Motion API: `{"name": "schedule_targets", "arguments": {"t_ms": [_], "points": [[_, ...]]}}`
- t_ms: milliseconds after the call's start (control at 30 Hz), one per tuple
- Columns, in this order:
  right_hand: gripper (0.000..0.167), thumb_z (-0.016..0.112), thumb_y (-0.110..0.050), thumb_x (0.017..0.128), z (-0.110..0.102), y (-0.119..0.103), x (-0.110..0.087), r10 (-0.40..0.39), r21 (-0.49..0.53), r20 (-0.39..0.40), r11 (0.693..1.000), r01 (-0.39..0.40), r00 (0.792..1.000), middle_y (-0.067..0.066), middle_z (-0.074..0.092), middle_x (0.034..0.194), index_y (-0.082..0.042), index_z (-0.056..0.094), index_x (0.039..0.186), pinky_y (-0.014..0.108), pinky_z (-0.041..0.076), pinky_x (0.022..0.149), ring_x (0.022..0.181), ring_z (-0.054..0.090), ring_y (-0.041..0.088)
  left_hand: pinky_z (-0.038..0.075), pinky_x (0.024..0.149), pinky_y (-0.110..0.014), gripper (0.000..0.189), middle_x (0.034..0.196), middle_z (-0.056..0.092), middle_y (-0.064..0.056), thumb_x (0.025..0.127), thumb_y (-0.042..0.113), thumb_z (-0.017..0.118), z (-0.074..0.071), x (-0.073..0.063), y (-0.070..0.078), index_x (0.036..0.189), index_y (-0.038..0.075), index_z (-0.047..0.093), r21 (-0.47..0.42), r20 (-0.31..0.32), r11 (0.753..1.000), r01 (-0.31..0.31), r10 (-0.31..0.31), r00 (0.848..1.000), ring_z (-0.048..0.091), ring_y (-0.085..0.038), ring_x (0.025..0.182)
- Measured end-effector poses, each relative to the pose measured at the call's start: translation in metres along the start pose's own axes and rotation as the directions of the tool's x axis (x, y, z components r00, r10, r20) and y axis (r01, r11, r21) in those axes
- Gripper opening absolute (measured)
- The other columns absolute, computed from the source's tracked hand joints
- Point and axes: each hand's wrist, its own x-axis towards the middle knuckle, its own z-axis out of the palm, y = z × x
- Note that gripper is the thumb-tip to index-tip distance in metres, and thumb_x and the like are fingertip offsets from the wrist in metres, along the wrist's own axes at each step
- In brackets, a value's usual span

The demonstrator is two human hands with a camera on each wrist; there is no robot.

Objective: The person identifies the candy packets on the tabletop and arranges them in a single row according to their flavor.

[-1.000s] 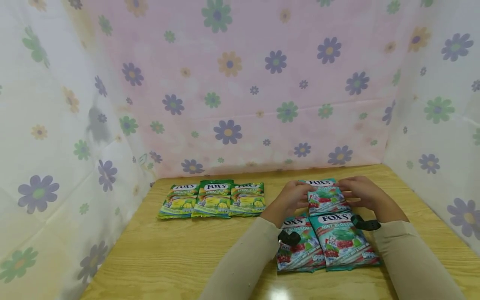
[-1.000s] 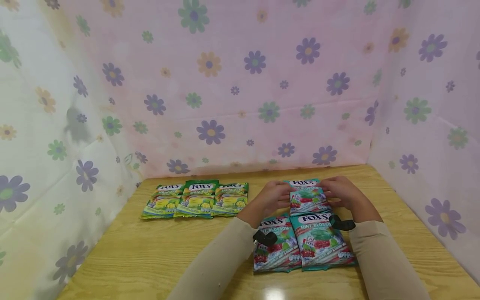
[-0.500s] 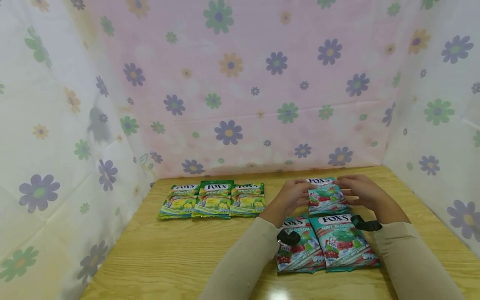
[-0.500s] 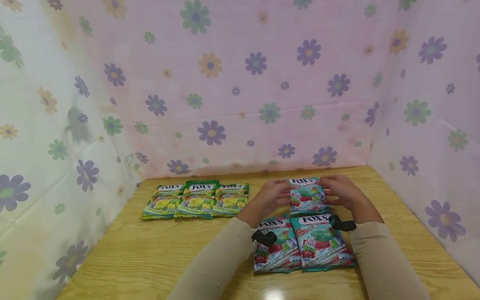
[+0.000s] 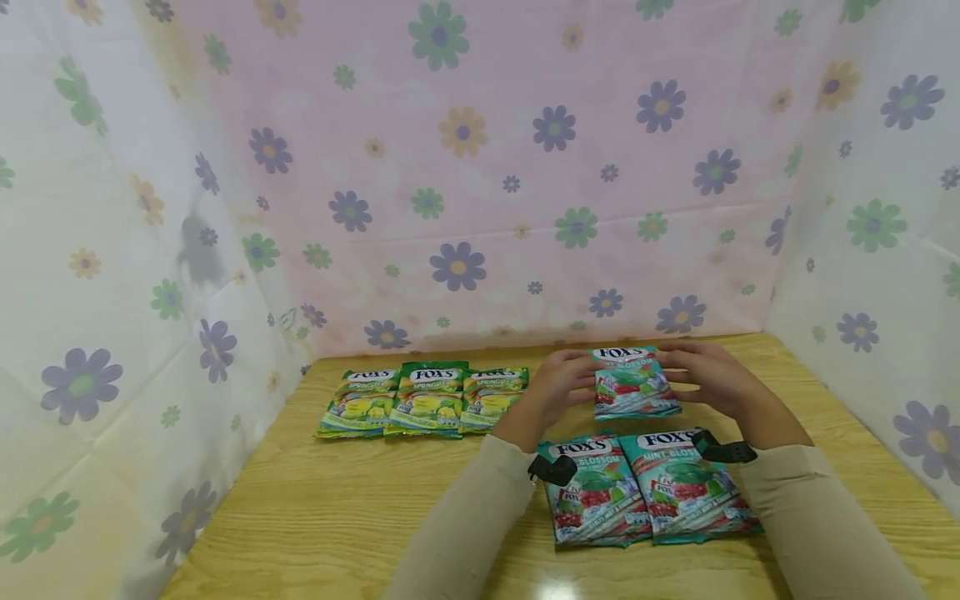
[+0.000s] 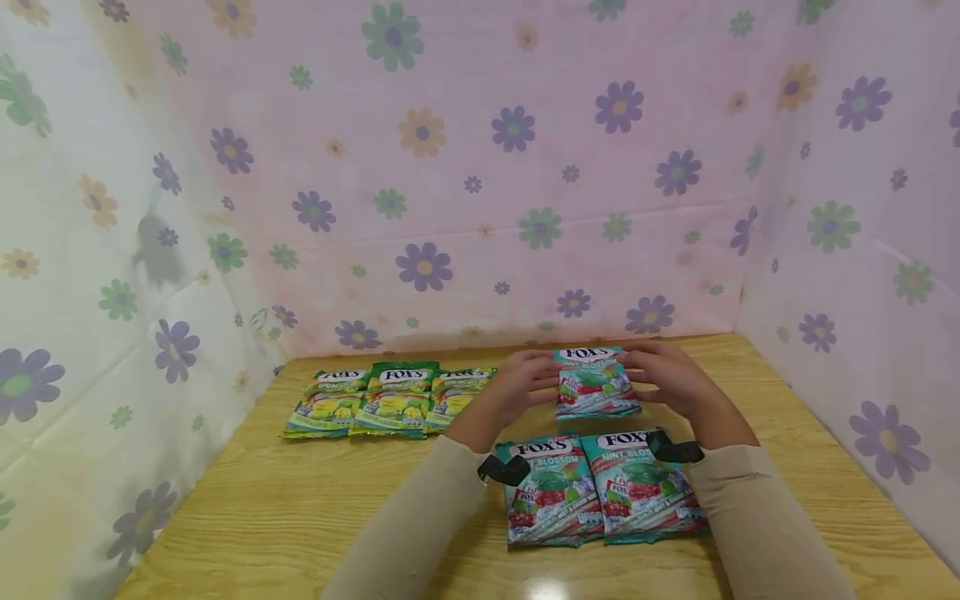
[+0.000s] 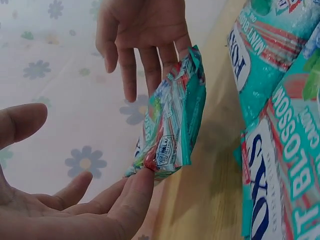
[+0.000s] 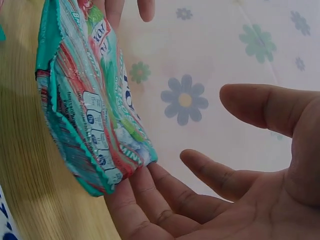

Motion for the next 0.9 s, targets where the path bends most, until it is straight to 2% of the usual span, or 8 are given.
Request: {"name": "schedule_targets", "arguments": {"t_ms": [133, 333, 633, 767, 900], "points": [[0.069, 0.047, -0.038, 0.112, 0.008, -0.003, 0.000, -0.047, 0.027, -0.012, 0.998, 0.048, 0.999, 0.029, 0.031, 0.162, 0.001, 0.022, 0.163, 0.049, 0.054, 0.104, 0.146, 0.038, 0.051, 0.048, 0.111, -0.055, 0.055, 0.140, 0.059, -0.019, 0.100, 0.022, 0.067, -0.008, -0.001, 0.004, 0.147, 0.000, 0.047, 0.001, -0.001, 1.000, -0.004, 0.004, 1.000, 0.054, -0.042, 0.135], [0.067, 0.050, -0.033, 0.111, 0.019, -0.006, 0.005, -0.092, 0.084, -0.020, 0.992, 0.094, 0.996, 0.024, 0.021, 0.168, -0.001, 0.024, 0.163, 0.045, 0.054, 0.104, 0.147, 0.036, 0.050, 0.049, 0.111, -0.054, 0.054, 0.143, 0.058, -0.019, 0.104, 0.022, 0.060, -0.023, -0.004, 0.007, 0.150, -0.001, 0.045, 0.007, 0.007, 1.000, -0.027, 0.027, 1.000, 0.053, -0.042, 0.135], [0.061, 0.052, -0.024, 0.110, 0.040, -0.009, 0.012, -0.138, 0.147, -0.036, 0.979, 0.141, 0.990, 0.028, 0.035, 0.159, 0.001, 0.029, 0.161, 0.043, 0.052, 0.106, 0.135, 0.049, 0.039, 0.045, 0.114, -0.056, 0.053, 0.146, 0.054, -0.021, 0.105, 0.021, 0.059, -0.042, -0.012, 0.008, 0.151, -0.001, 0.044, 0.032, 0.013, 0.997, -0.068, 0.068, 0.998, 0.050, -0.043, 0.137], [0.059, 0.051, -0.021, 0.110, 0.048, -0.007, 0.014, -0.143, 0.169, -0.032, 0.975, 0.147, 0.989, 0.028, 0.034, 0.160, 0.002, 0.029, 0.160, 0.051, 0.048, 0.112, 0.136, 0.047, 0.040, 0.042, 0.116, -0.057, 0.057, 0.152, 0.048, -0.023, 0.106, 0.021, 0.059, -0.048, -0.017, 0.008, 0.154, -0.002, 0.040, 0.033, 0.026, 0.997, -0.068, 0.067, 0.997, 0.047, -0.044, 0.141], [0.059, 0.051, -0.018, 0.110, 0.056, -0.004, 0.017, -0.151, 0.208, -0.003, 0.967, 0.148, 0.989, 0.028, 0.030, 0.163, 0.003, 0.028, 0.160, 0.062, 0.037, 0.118, 0.145, 0.038, 0.045, 0.041, 0.117, -0.057, 0.057, 0.153, 0.048, -0.021, 0.106, 0.022, 0.059, -0.055, -0.021, 0.007, 0.155, -0.001, 0.039, 0.046, 0.014, 0.997, -0.063, 0.062, 0.998, 0.047, -0.042, 0.142]]}}
